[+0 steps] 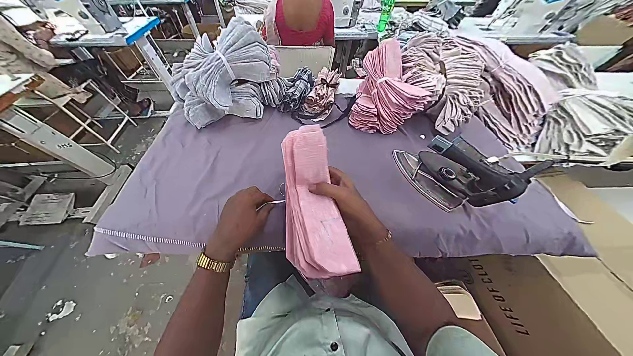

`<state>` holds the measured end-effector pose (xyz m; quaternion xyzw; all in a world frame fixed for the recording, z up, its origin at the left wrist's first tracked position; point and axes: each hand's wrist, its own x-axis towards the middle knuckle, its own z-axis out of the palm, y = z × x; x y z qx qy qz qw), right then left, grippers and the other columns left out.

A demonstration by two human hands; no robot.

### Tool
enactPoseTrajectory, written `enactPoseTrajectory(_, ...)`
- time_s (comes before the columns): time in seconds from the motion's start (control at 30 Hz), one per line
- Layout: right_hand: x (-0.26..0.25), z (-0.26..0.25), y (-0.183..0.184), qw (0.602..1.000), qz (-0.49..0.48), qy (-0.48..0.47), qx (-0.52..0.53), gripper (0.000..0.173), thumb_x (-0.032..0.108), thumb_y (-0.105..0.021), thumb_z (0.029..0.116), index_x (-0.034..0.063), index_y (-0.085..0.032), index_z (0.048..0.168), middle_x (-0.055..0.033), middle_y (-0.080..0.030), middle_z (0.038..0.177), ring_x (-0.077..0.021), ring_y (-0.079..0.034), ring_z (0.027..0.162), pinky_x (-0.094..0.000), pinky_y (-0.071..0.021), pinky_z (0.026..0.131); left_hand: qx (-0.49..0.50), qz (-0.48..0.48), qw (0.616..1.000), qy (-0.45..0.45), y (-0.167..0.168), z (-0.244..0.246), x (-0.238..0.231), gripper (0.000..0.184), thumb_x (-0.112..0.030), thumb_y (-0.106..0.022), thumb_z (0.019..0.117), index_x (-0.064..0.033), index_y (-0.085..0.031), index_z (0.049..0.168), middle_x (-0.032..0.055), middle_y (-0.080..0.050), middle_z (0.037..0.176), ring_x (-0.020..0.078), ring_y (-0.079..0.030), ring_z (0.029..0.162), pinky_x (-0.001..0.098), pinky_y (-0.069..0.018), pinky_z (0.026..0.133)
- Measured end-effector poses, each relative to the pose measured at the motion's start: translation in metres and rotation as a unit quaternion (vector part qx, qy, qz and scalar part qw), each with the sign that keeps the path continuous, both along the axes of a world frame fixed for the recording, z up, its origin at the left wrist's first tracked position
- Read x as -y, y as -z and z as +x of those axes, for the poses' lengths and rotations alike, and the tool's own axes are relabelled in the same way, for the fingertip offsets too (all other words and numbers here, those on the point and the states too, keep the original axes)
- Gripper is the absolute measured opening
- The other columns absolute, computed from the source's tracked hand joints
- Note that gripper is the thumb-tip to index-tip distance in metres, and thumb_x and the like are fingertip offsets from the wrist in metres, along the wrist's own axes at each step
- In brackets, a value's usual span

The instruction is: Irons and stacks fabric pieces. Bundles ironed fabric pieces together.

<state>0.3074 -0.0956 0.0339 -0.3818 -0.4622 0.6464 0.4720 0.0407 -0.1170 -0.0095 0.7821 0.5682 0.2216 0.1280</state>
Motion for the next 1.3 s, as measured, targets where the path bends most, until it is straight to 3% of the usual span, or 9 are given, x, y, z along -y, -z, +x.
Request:
enactPoseTrajectory(0.23, -0.034, -0.014, 0.031, 0.980, 0.011, 0.013, 0.201, 0.054, 0.032, -0.084, 0.0803, 0.0024, -0.062, 0.119, -0.0103, -0.075, 0.097, -0.0178, -0.076, 0.084, -0.0354, -0.0651, 0.078, 0.123, 0.069, 0.990, -0.008, 0.005, -0.006, 0.003, 0.021, -0.035, -0.063, 0.0992, -0.0237, -0.079, 0.104, -0.0080, -0.070, 0.094, -0.0001, -0.063, 0.077, 0.0224, -0.0555, 0.070)
enactPoseTrajectory(0.37, -0.033, -0.004, 0.026, 0.941, 0.070, 0.026, 0.329, 0.054, 0.058, -0.070, 0.0890, 0.0102, -0.070, 0.114, -0.0040, -0.076, 0.096, -0.0137, -0.074, 0.087, -0.0392, -0.0624, 0.082, 0.209, 0.095, 0.973, -0.019, 0.004, -0.003, 0.003, 0.018, -0.032, -0.068, 0.0978, -0.0196, -0.080, 0.104, -0.0071, -0.071, 0.092, -0.0007, -0.064, 0.072, 0.0182, -0.0560, 0.064)
enactPoseTrajectory(0.53, -0.030, 0.026, 0.032, 0.898, 0.176, 0.082, 0.395, 0.059, 0.053, -0.044, 0.1064, 0.0130, -0.062, 0.067, 0.0001, -0.055, 0.060, -0.0136, -0.056, 0.058, -0.0382, -0.0465, 0.056, 0.248, 0.095, 0.964, -0.033, 0.005, -0.003, 0.004, 0.016, -0.030, -0.071, 0.0970, -0.0179, -0.080, 0.103, -0.0070, -0.071, 0.091, 0.0003, -0.064, 0.071, 0.0179, -0.0561, 0.063)
enactPoseTrajectory(0.67, -0.019, 0.043, 0.043, 0.903, 0.247, 0.094, 0.338, 0.040, 0.034, -0.052, 0.1076, 0.0104, -0.072, 0.081, 0.0027, -0.062, 0.067, -0.0061, -0.056, 0.059, -0.0274, -0.0473, 0.057, 0.266, 0.107, 0.957, -0.042, 0.010, -0.001, 0.003, 0.015, -0.028, -0.072, 0.0959, -0.0173, -0.080, 0.102, -0.0065, -0.073, 0.094, 0.0008, -0.066, 0.077, 0.0185, -0.0570, 0.067)
enactPoseTrajectory(0.73, -0.013, 0.057, 0.048, 0.843, 0.314, 0.144, 0.413, 0.028, 0.031, -0.059, 0.1035, 0.0119, -0.079, 0.100, 0.0016, -0.074, 0.086, -0.0053, -0.066, 0.073, -0.0249, -0.0568, 0.068, 0.267, 0.109, 0.956, -0.049, 0.010, -0.004, 0.004, 0.015, -0.028, -0.072, 0.0957, -0.0173, -0.080, 0.103, -0.0062, -0.073, 0.095, 0.0019, -0.068, 0.083, 0.0197, -0.0588, 0.073)
enactPoseTrajectory(0.83, -0.003, 0.076, 0.046, 0.745, 0.283, 0.106, 0.594, 0.036, 0.040, -0.065, 0.0941, 0.0136, -0.077, 0.114, -0.0078, -0.074, 0.110, -0.0264, -0.068, 0.104, -0.0495, -0.0534, 0.092, 0.293, 0.107, 0.948, -0.060, 0.011, -0.009, 0.007, 0.014, -0.023, -0.070, 0.0970, -0.0149, -0.080, 0.104, -0.0042, -0.074, 0.095, 0.0045, -0.070, 0.081, 0.0222, -0.0603, 0.072)
enactPoseTrajectory(0.9, 0.003, 0.080, 0.049, 0.719, 0.268, 0.081, 0.636, 0.029, 0.039, -0.063, 0.0955, 0.0168, -0.079, 0.105, -0.0082, -0.073, 0.103, -0.0297, -0.067, 0.101, -0.0554, -0.0502, 0.088, 0.341, 0.091, 0.934, -0.046, 0.011, -0.011, 0.007, 0.016, -0.016, -0.068, 0.0981, -0.0093, -0.078, 0.108, 0.0013, -0.076, 0.098, 0.0115, -0.074, 0.077, 0.0284, -0.0650, 0.067)
enactPoseTrajectory(1.1, 0.013, 0.083, 0.049, 0.787, 0.319, 0.129, 0.512, 0.022, 0.029, -0.061, 0.0953, 0.0158, -0.077, 0.090, 0.0014, -0.069, 0.083, -0.0092, -0.064, 0.075, -0.0301, -0.0549, 0.068, 0.292, 0.031, 0.954, 0.068, 0.014, -0.001, 0.001, 0.025, -0.015, -0.070, 0.0945, -0.0080, -0.074, 0.118, 0.0026, -0.073, 0.123, 0.0119, -0.072, 0.106, 0.0324, -0.0621, 0.092)
enactPoseTrajectory(1.3, 0.024, 0.081, 0.040, 0.849, 0.325, 0.117, 0.401, 0.018, 0.023, -0.063, 0.0989, 0.0128, -0.077, 0.094, 0.0043, -0.073, 0.081, -0.0012, -0.065, 0.070, -0.0206, -0.0554, 0.066, 0.300, 0.033, 0.945, 0.128, 0.009, 0.012, -0.005, 0.013, -0.022, -0.070, 0.0983, -0.0145, -0.081, 0.102, -0.0009, -0.076, 0.110, 0.0129, -0.071, 0.107, 0.0333, -0.0596, 0.096)
